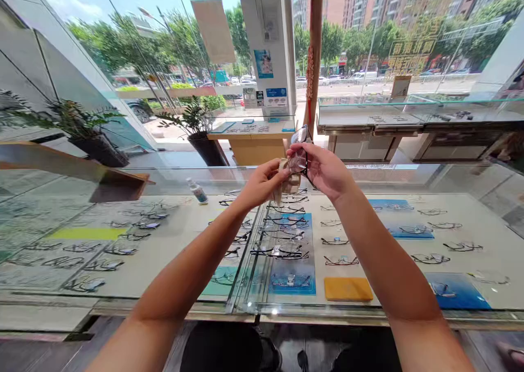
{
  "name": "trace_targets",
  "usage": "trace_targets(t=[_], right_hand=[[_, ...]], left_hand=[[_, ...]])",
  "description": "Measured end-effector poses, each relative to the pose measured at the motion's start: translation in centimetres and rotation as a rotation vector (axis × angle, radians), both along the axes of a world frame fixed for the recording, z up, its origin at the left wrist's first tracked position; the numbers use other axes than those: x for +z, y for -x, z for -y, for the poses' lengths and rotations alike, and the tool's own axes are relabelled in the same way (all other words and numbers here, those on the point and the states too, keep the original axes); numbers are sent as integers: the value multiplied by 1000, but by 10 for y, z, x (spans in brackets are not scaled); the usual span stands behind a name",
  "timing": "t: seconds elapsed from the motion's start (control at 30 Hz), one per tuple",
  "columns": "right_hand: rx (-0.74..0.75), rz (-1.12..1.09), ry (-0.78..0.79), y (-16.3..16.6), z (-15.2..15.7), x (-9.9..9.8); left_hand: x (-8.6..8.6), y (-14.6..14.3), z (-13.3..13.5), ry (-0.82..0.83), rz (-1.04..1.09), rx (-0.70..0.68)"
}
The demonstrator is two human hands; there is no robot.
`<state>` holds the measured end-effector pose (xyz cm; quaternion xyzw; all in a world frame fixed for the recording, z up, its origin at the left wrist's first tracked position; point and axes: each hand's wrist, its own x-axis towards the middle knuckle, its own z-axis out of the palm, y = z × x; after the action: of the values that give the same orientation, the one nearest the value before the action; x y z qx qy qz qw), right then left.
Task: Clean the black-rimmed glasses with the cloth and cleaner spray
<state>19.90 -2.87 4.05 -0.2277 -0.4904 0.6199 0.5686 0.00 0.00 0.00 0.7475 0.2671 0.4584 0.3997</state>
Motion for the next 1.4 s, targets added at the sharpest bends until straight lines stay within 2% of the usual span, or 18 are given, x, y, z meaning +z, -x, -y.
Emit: trace_targets(t=[0.23,0.33,0.67,0.87,1.03,1.27,1.4], right_hand=[[-48,24,-3,2,2,-1],[-38,31,-9,3,2,-2],[41,58,158,3,9,3],[17,45,140,4,4,-2],[-77,17,95,-3,-1,-1],[-56,7,64,-8,-1,1],[-64,30,49,-9,1,4]], left_hand=[[2,1,-2,-42,121,148],[6,3,0,-102,167,255],[10,5,2,-219,231,415],[7,4,-1,-254,272,414],[4,11,-14,-253,310,318],[8,20,-19,-276,203,185],[10,22,-17,-308,190,239]])
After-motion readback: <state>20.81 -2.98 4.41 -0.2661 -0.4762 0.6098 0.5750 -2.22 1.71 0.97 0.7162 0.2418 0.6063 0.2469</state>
